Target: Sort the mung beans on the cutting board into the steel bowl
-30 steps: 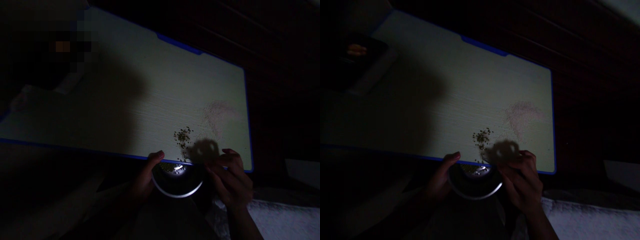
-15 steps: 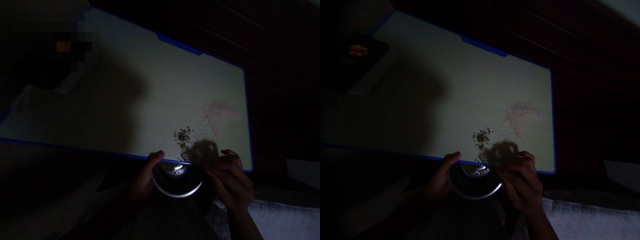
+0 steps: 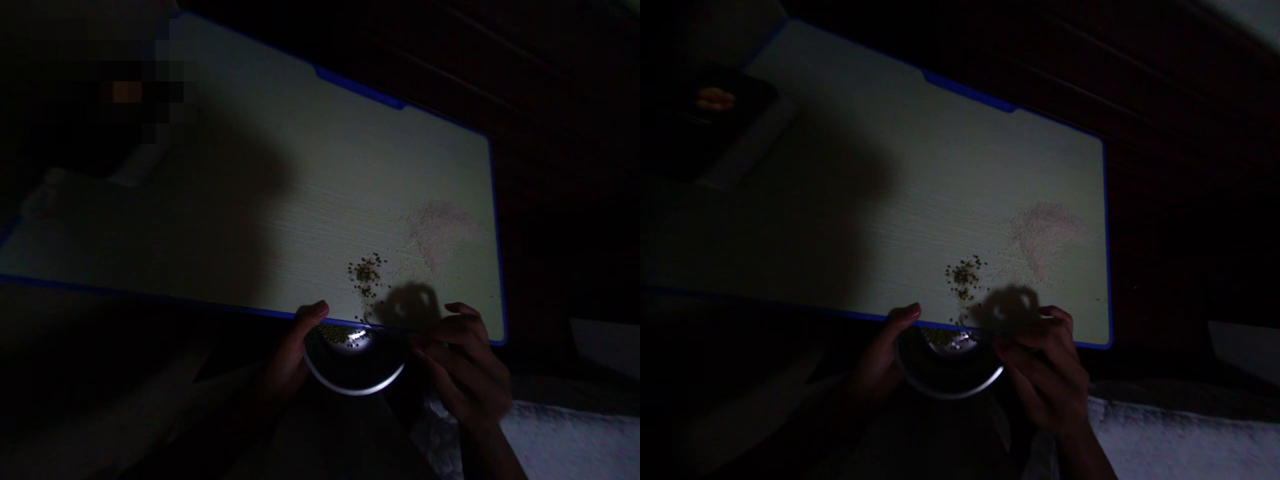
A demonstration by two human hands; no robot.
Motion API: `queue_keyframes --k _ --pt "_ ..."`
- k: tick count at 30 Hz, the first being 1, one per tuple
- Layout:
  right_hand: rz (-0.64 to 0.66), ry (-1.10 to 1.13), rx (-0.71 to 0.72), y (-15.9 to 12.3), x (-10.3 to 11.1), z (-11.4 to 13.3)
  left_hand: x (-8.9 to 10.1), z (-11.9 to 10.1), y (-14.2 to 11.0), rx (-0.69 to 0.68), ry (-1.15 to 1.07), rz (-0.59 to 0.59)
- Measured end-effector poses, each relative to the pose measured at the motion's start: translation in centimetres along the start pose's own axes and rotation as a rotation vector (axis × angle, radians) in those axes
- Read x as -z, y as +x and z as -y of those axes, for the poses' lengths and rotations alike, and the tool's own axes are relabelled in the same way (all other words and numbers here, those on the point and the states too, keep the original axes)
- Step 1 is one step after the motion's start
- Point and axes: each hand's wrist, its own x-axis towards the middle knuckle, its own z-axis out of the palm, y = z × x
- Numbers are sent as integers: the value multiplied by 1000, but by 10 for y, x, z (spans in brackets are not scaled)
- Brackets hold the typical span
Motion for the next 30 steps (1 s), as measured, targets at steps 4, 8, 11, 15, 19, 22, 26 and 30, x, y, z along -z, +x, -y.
queue_keyframes --k 4,8,11,15,19,22,26,30 --pt "-23 -9 -18 1 -2 4 -3 -2 -1 -14 -8 -14" --pt "-21 -22 -25 2 -7 6 -4 -3 0 -18 0 -54" --pt "-53 -45 -60 0 -9 4 -5 -2 0 -5 -17 -29" --pt "-61 -62 -59 3 -10 5 -5 -1 -1 11 -38 -41" --pt "13 -36 -21 13 -16 8 -5 -2 -2 29 -26 1" --pt "29 -12 -12 14 -19 8 -4 -2 0 22 -25 -13" --pt "7 3 -16 7 -15 5 0 0 2 42 -17 -10" --pt "-92 -27 -77 2 -11 1 2 0 1 -13 -9 -13"
